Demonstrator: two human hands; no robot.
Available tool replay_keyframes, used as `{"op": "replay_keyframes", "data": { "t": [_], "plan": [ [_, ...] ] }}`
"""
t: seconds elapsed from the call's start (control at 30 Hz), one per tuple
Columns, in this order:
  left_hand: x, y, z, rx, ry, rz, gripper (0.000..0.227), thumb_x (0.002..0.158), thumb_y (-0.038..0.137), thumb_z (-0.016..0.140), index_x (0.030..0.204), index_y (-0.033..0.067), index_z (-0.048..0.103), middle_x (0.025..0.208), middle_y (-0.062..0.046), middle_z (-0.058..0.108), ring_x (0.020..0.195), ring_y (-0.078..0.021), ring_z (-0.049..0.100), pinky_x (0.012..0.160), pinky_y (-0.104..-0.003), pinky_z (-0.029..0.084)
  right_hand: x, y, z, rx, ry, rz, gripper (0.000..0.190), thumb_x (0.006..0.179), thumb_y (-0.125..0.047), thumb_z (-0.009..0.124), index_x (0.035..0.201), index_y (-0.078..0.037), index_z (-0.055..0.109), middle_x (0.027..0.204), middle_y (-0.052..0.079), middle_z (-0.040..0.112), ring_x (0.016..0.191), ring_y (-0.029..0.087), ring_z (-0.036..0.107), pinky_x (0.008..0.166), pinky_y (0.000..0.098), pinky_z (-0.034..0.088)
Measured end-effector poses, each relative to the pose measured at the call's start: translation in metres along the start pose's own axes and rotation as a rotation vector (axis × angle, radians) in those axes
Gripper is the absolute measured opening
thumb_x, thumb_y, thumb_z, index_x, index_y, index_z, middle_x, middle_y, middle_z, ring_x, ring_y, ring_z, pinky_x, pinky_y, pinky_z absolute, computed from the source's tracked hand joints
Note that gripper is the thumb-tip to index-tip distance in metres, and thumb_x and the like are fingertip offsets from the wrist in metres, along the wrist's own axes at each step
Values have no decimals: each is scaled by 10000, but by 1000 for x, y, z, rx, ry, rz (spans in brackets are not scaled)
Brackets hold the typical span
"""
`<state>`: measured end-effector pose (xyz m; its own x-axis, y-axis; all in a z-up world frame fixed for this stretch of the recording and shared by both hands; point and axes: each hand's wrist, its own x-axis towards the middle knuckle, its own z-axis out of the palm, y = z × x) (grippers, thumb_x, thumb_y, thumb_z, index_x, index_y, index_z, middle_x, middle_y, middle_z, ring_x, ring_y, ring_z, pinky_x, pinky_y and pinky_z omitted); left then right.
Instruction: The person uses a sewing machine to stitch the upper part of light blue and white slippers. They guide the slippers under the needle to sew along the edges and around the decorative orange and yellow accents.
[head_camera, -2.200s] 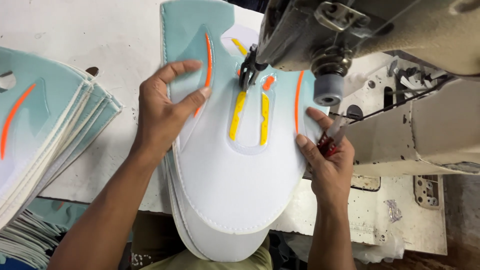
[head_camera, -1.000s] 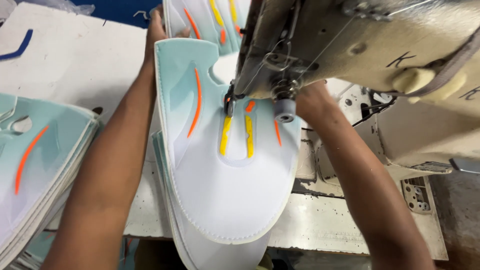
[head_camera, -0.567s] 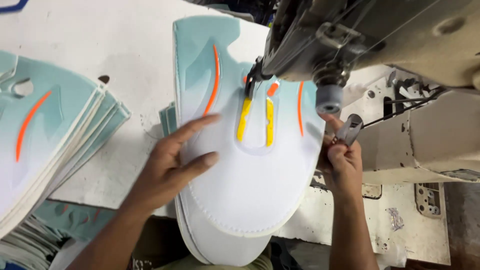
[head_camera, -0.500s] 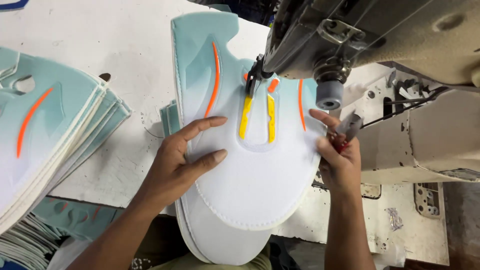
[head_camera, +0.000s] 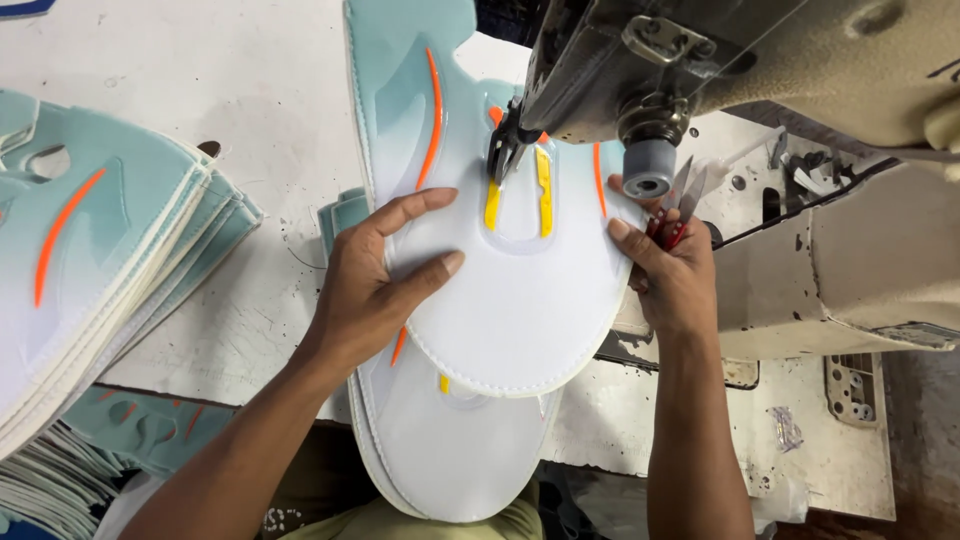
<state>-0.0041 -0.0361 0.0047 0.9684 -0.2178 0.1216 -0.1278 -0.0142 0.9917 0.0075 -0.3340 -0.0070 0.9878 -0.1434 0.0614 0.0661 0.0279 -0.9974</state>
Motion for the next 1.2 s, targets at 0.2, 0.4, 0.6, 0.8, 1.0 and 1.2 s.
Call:
{"op": "replay_keyframes", "data": {
  "t": [0.2,0.4,0.6,0.8,1.0,1.2],
  "plan": [
    [18,-7,1,-12,-11,42,536,876,131,741,1378,15,597,1237,-96,734,1101,-131,696,959,-290,582,13,-4,2,-24,11,-13,425,895,-85,788,1300,-4,690,866,8,693,540,17,466,454,190,352],
    [35,-15,0,-57,-22,106,529,894,82,743,1391,-14,590,1314,-123,699,1201,-147,654,1045,-305,548,28,6,-4,34,14,-4,249,884,-34,783,1128,-22,730,715,-57,583,507,2,435,437,182,328],
    [53,-14,-5,-47,-59,51,500,856,90,761,1330,14,620,1266,-106,713,1165,-140,680,1024,-302,584,39,30,-18,74,-9,-57,193,927,9,766,849,-76,611,688,-20,590,496,42,486,430,209,365],
    [79,-3,-19,43,-167,-1,497,810,62,774,1296,57,670,1213,-82,755,1071,-134,723,981,-297,595,15,10,6,117,81,-17,250,783,-8,740,1026,-36,690,818,3,711,514,39,526,402,198,378],
    [114,-22,-37,-35,-292,115,674,840,84,798,1456,37,526,1202,-83,745,1034,-146,729,925,-302,626,-46,28,16,-30,110,-46,382,913,-157,777,1218,54,684,711,-22,606,569,46,498,504,198,379],
    [32,-24,-18,-106,343,-12,967,904,246,747,1681,129,185,1359,-189,615,1070,-236,615,896,-331,568,-101,58,59,66,124,-191,407,1023,-133,671,1391,34,614,671,-79,459,570,25,371,527,216,268]
  ]
}}
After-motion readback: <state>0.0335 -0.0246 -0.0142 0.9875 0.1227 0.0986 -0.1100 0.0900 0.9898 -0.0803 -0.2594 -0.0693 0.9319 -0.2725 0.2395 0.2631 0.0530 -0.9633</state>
